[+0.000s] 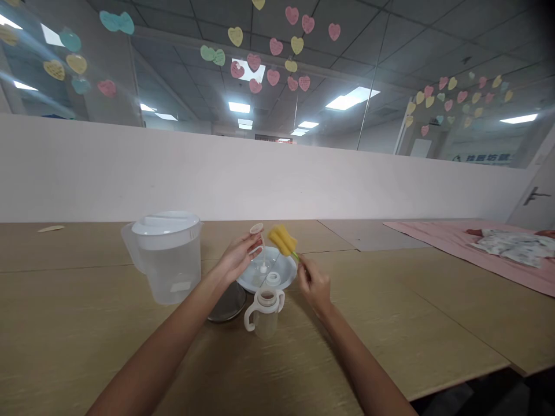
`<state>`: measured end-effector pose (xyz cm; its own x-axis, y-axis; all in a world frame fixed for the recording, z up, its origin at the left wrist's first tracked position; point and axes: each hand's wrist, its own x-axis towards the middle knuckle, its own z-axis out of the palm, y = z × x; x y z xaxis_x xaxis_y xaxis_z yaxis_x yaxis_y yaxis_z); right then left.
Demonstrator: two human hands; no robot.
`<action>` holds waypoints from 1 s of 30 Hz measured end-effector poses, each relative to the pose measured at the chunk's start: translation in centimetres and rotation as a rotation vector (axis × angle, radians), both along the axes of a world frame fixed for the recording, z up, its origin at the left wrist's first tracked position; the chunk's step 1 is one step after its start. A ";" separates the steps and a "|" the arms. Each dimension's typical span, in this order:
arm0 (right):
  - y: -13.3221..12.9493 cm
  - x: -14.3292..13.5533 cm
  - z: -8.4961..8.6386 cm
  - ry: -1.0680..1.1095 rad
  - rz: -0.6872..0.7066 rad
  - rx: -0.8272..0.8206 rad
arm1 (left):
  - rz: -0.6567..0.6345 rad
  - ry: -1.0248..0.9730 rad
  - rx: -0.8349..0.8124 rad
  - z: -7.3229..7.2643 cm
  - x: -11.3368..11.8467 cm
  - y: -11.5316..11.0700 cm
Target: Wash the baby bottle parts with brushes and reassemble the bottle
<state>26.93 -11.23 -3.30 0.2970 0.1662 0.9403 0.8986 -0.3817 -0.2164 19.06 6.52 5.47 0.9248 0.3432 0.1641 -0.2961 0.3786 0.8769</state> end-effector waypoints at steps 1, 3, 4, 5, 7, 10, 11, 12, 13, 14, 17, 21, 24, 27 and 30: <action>0.1 0.0 -0.1 -0.039 0.016 -0.047 | -0.041 0.005 -0.052 0.1 0.1 0.0; 0.2 0.0 -0.3 -0.122 0.030 -0.115 | -0.073 -0.014 -0.081 0.4 0.0 0.1; 0.3 0.1 -0.4 -0.160 0.032 -0.138 | -0.065 -0.033 -0.069 0.6 -0.1 0.2; 0.3 0.2 -0.4 -0.192 0.035 -0.158 | -0.046 -0.048 -0.049 0.7 -0.2 0.3; 0.2 0.3 -0.5 -0.232 0.044 -0.178 | -0.007 -0.057 -0.003 1.0 -0.4 0.6; -0.1 0.4 -0.3 -0.219 0.059 -0.105 | 0.016 -0.048 0.055 1.1 -0.6 0.8; -0.2 0.3 -0.3 -0.199 0.059 -0.058 | 0.009 -0.043 0.075 1.1 -0.7 0.7; -0.3 0.3 -0.2 -0.176 0.055 -0.019 | -0.010 -0.034 0.091 1.1 -0.8 0.5; -0.3 0.3 -0.2 -0.155 0.050 0.003 | -0.037 -0.025 0.101 1.0 -0.8 0.3; -0.2 0.2 -0.2 -0.141 0.049 0.006 | -0.067 -0.020 0.097 1.0 -0.9 0.0; -0.2 0.4 -0.3 -0.155 0.065 -0.067 | -0.153 -0.030 -0.004 1.1 -1.0 -0.6; -0.6 1.0 -0.3 -0.205 0.064 -0.151 | -0.160 -0.019 -0.137 1.6 -1.0 -0.5; -1.1 1.0 0.0 -0.220 0.039 -0.159 | -0.147 0.004 -0.185 1.8 -1.1 -0.2; -1.2 0.7 0.1 -0.175 -0.017 -0.100 | -0.197 -0.014 -0.201 1.9 -1.3 -0.4; -0.7 0.4 -0.1 -0.128 -0.037 -0.097 | -0.247 -0.031 -0.192 2.1 -1.6 -1.1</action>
<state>27.37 -11.89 -3.38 0.1833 0.2495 0.9509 0.9014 -0.4287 -0.0613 17.43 5.38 7.61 0.9797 0.1362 0.1472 -0.1998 0.6004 0.7743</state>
